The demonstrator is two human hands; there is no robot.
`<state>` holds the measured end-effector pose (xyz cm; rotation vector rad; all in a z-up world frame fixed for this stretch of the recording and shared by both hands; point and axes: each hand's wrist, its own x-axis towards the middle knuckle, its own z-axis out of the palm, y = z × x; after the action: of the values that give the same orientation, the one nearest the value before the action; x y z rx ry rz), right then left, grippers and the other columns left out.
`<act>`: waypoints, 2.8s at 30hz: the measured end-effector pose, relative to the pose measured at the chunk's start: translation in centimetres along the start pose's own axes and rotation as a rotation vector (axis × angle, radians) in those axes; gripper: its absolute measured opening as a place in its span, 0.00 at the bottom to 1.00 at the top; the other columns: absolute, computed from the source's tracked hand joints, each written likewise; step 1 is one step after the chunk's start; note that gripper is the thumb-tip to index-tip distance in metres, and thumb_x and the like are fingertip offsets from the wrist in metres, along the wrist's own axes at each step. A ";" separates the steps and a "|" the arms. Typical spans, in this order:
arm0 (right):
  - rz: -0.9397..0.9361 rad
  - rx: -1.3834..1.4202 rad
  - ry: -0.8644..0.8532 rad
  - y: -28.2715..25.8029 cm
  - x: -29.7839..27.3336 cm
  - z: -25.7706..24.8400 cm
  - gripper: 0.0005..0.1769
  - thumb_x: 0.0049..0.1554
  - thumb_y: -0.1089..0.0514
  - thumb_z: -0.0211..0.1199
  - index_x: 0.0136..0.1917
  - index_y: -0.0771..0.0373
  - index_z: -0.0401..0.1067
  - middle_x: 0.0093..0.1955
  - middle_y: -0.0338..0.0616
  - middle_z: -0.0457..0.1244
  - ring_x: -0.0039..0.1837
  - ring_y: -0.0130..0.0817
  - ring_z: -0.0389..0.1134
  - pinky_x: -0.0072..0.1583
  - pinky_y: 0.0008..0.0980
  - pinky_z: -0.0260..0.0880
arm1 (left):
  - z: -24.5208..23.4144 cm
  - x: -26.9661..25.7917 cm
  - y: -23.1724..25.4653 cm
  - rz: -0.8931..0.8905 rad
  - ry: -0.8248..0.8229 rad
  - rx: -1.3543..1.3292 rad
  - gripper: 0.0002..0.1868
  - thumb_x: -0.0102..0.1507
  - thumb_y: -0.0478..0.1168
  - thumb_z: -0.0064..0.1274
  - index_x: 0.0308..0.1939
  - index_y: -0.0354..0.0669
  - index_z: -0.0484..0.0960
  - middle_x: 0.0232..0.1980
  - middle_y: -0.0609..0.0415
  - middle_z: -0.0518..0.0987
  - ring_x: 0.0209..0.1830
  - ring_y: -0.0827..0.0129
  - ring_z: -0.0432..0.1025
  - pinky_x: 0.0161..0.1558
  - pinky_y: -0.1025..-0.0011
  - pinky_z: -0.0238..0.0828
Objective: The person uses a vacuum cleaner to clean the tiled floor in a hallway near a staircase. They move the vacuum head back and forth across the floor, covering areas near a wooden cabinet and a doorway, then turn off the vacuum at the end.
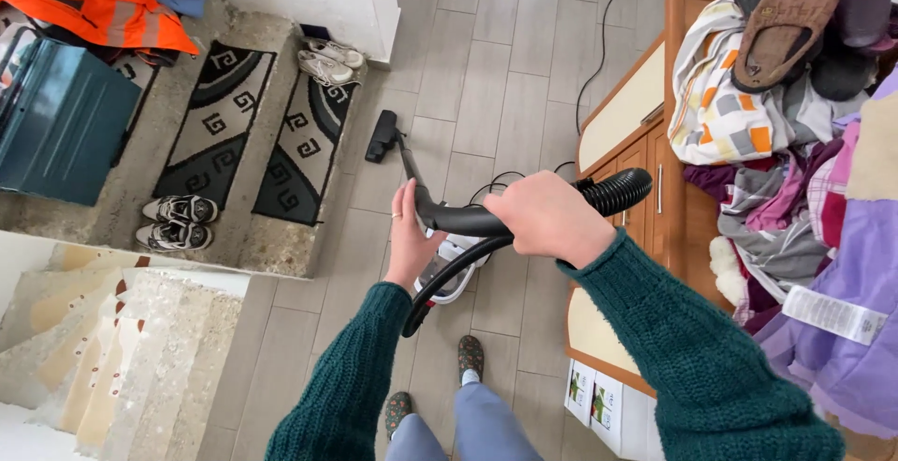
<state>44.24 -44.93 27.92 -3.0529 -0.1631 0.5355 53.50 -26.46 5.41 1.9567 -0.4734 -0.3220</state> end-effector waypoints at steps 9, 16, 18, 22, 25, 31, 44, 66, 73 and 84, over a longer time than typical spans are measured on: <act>-0.107 0.132 -0.044 4.2 -0.5 -1.5 0.19 0.46 0.55 0.68 0.52 0.58 0.72 0.43 0.45 0.71 0.48 0.48 0.74 0.52 0.43 0.75 | 1.5 6.1 -2.0 0.148 0.082 -0.091 0.15 0.56 0.43 0.73 0.31 0.56 0.77 0.37 0.66 0.78 0.44 0.67 0.76 0.58 0.70 0.67; -0.007 0.916 -0.359 2.8 -5.0 5.6 0.38 0.48 0.37 0.70 0.63 0.63 0.67 0.49 0.57 0.71 0.53 0.53 0.73 0.53 0.46 0.73 | 2.1 3.2 -1.6 -0.136 0.057 -0.089 0.36 0.59 0.34 0.67 0.67 0.42 0.66 0.68 0.35 0.58 0.68 0.40 0.65 0.70 0.51 0.65; -0.027 1.008 -0.382 0.9 -6.6 7.5 0.35 0.48 0.37 0.71 0.60 0.59 0.67 0.49 0.53 0.71 0.53 0.51 0.74 0.53 0.45 0.74 | 1.6 2.2 0.3 -0.337 0.072 -0.124 0.43 0.60 0.31 0.65 0.75 0.34 0.58 0.70 0.24 0.56 0.69 0.31 0.64 0.68 0.46 0.70; -0.108 1.106 -0.417 -3.9 -8.9 11.6 0.55 0.50 0.36 0.65 0.79 0.60 0.44 0.66 0.48 0.60 0.63 0.40 0.64 0.63 0.36 0.63 | -0.4 1.9 3.9 -1.169 0.244 -0.921 0.19 0.72 0.41 0.32 0.56 0.28 0.72 0.39 0.36 0.80 0.36 0.56 0.76 0.42 0.66 0.78; -0.145 1.281 -0.422 -8.4 -9.4 13.0 0.60 0.52 0.31 0.62 0.80 0.61 0.34 0.69 0.52 0.54 0.66 0.42 0.60 0.65 0.38 0.61 | -1.6 1.3 1.8 -1.094 0.006 -0.621 0.12 0.66 0.43 0.50 0.35 0.36 0.73 0.27 0.46 0.75 0.24 0.64 0.69 0.31 0.70 0.71; -0.217 1.546 -0.173 -19.8 -7.0 15.1 0.65 0.53 0.29 0.60 0.82 0.67 0.27 0.81 0.55 0.43 0.78 0.45 0.50 0.75 0.41 0.50 | -8.0 0.9 0.0 -0.953 -0.271 -0.229 0.08 0.61 0.29 0.53 0.28 0.37 0.73 0.23 0.49 0.72 0.22 0.66 0.66 0.29 0.70 0.68; -0.296 1.227 -0.158 -37.1 -0.4 20.5 0.43 0.59 0.46 0.56 0.80 0.70 0.48 0.72 0.58 0.53 0.62 0.52 0.62 0.63 0.46 0.63 | -20.3 -3.7 -5.3 -0.689 -0.585 0.267 0.30 0.59 0.33 0.56 0.65 0.39 0.69 0.32 0.44 0.78 0.21 0.63 0.69 0.27 0.65 0.69; 0.710 1.472 -0.385 -27.7 3.3 68.7 0.35 0.50 0.48 0.72 0.67 0.51 0.62 0.61 0.40 0.67 0.63 0.39 0.69 0.62 0.32 0.65 | -9.8 -5.0 -18.0 -0.451 -0.710 0.305 0.38 0.58 0.33 0.53 0.72 0.52 0.60 0.47 0.52 0.80 0.33 0.65 0.72 0.40 0.68 0.73; 0.580 1.135 -0.187 -12.8 13.5 64.0 0.38 0.62 0.49 0.61 0.79 0.61 0.54 0.76 0.59 0.57 0.76 0.54 0.59 0.75 0.52 0.60 | -5.1 -2.8 -23.0 -0.471 -0.630 0.136 0.41 0.59 0.29 0.57 0.75 0.42 0.58 0.57 0.36 0.78 0.56 0.43 0.74 0.51 0.54 0.79; 0.563 1.027 -0.108 -3.5 27.6 66.2 0.36 0.56 0.49 0.71 0.71 0.64 0.63 0.68 0.61 0.59 0.69 0.62 0.65 0.64 0.53 0.72 | 2.3 -0.7 -35.6 -0.522 -0.524 0.110 0.43 0.60 0.29 0.57 0.76 0.41 0.55 0.59 0.33 0.76 0.60 0.39 0.72 0.54 0.50 0.76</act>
<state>47.12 -37.17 -43.40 -2.0192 0.7438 0.5552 58.39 -14.66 -27.90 2.0766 -0.3019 -1.1800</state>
